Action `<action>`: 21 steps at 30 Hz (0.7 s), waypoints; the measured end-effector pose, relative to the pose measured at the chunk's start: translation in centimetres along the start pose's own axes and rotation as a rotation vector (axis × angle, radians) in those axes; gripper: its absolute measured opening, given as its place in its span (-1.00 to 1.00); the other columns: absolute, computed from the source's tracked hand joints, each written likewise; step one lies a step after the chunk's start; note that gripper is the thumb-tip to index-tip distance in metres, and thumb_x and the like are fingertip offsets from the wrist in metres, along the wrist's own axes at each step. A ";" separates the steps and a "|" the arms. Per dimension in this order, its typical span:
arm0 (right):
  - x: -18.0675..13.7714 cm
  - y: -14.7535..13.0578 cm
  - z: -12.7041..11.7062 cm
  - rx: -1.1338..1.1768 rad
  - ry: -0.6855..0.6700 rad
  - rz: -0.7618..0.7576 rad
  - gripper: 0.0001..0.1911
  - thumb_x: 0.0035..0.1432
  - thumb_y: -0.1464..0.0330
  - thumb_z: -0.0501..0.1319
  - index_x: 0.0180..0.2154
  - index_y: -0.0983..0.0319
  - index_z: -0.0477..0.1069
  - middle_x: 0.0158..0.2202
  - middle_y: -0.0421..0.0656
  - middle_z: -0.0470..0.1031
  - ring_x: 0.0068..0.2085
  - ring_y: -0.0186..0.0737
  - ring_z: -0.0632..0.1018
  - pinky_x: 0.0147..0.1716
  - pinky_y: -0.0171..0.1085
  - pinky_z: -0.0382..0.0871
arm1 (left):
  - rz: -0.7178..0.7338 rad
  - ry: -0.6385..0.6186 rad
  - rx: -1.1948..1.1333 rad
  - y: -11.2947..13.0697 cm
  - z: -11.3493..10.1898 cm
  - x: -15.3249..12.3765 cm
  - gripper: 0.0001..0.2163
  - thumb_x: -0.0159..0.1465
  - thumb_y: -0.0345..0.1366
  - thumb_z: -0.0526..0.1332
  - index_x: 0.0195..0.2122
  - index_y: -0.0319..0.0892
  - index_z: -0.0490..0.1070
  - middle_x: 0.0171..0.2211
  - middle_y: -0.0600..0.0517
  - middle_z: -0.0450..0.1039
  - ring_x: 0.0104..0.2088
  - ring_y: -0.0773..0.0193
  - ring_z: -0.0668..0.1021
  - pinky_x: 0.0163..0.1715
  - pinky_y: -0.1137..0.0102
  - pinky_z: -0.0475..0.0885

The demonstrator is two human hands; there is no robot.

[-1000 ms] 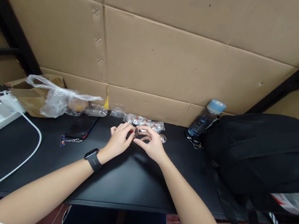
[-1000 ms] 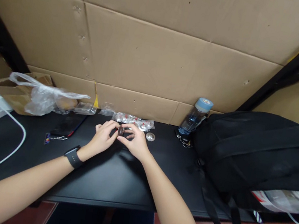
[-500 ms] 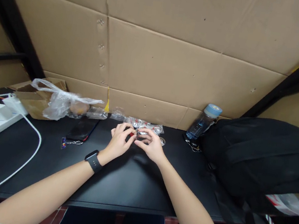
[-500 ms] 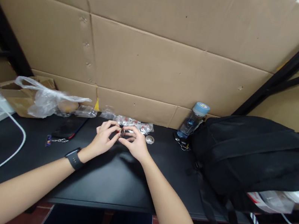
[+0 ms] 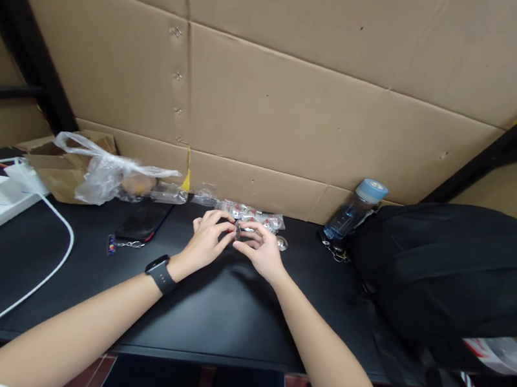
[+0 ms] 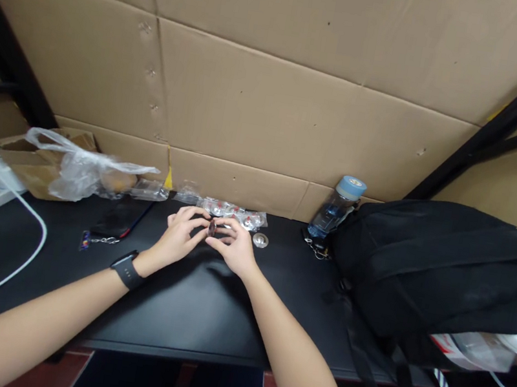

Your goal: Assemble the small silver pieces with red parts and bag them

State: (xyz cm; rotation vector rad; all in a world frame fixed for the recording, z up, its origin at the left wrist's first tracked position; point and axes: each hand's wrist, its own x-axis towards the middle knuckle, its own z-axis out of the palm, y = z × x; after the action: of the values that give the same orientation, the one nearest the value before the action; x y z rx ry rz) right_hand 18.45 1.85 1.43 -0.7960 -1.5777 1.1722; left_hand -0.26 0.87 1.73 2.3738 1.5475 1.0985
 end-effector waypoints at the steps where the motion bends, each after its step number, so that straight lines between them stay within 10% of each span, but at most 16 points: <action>1: 0.0 0.0 0.0 -0.004 0.001 -0.002 -0.52 -0.07 0.23 0.49 -0.08 0.12 0.46 0.06 -0.10 0.50 -0.02 -0.10 0.61 -0.16 -0.20 0.58 | 0.003 0.003 0.002 -0.1 -0.1 0.0 -0.83 0.39 -0.20 0.14 -0.20 -0.02 0.54 0.07 -0.04 0.44 0.14 0.03 0.35 -0.05 0.16 0.21; 21: -0.1 0.3 0.8 0.139 0.113 0.118 -0.61 -0.15 0.20 0.52 -0.36 0.23 0.44 -0.02 -0.09 0.56 -0.24 -0.16 0.67 -0.16 -0.17 0.60 | 0.096 0.165 0.026 -0.3 0.2 -0.3 -0.88 0.35 -0.21 0.24 -0.22 -0.02 0.58 -0.04 -0.06 0.45 0.07 0.05 0.39 -0.05 0.17 0.20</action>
State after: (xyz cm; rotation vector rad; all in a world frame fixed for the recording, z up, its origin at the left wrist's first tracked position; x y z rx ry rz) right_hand 17.71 1.62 1.08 -0.8576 -1.3569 1.2834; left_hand -0.45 0.85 1.27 2.4530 1.5178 1.3333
